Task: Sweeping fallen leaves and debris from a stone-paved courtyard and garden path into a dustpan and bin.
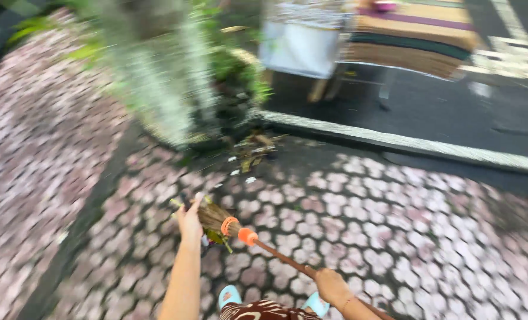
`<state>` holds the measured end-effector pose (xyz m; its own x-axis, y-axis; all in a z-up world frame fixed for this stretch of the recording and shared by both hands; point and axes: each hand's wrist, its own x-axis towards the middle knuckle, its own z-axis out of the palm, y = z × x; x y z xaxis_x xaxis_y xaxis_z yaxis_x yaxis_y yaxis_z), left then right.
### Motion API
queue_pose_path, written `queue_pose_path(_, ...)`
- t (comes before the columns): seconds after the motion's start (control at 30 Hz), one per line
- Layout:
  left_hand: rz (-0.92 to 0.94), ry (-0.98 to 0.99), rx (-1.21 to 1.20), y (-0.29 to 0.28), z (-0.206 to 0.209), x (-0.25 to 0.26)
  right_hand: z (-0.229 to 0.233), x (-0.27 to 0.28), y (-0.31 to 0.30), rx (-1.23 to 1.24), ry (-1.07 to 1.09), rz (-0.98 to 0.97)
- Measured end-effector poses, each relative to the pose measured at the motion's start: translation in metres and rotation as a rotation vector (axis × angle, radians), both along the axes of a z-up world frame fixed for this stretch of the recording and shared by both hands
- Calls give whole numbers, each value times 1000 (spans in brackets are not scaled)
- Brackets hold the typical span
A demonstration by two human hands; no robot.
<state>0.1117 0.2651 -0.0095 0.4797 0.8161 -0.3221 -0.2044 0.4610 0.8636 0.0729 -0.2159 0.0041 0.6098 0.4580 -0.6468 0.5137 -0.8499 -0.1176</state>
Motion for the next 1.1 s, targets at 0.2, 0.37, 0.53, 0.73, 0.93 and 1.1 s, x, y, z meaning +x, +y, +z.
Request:
queue_pose_path(0.2,-255,116,5,-150,98,81,-15,13,-118,62,-160,-8)
queue_pose_path(0.37,-351,90,122,-253,75,196,-4,43,-210,-18,-112,-320)
queue_pose_path(0.53,-460,-21,63,-369,98,284,40,66,-288,-20,-52,-573)
queue_pose_path(0.73,-624,-150,43,-508,134,408,94,123,-369,-64,-137,-744)
queue_pose_path(0.93,-799,-159,92,-654,169,536,108,212,-458,-96,-137,-975)
queue_pose_path(1.1,-926,-143,80,-769,178,644,156,289,-511,-73,-132,-1202)
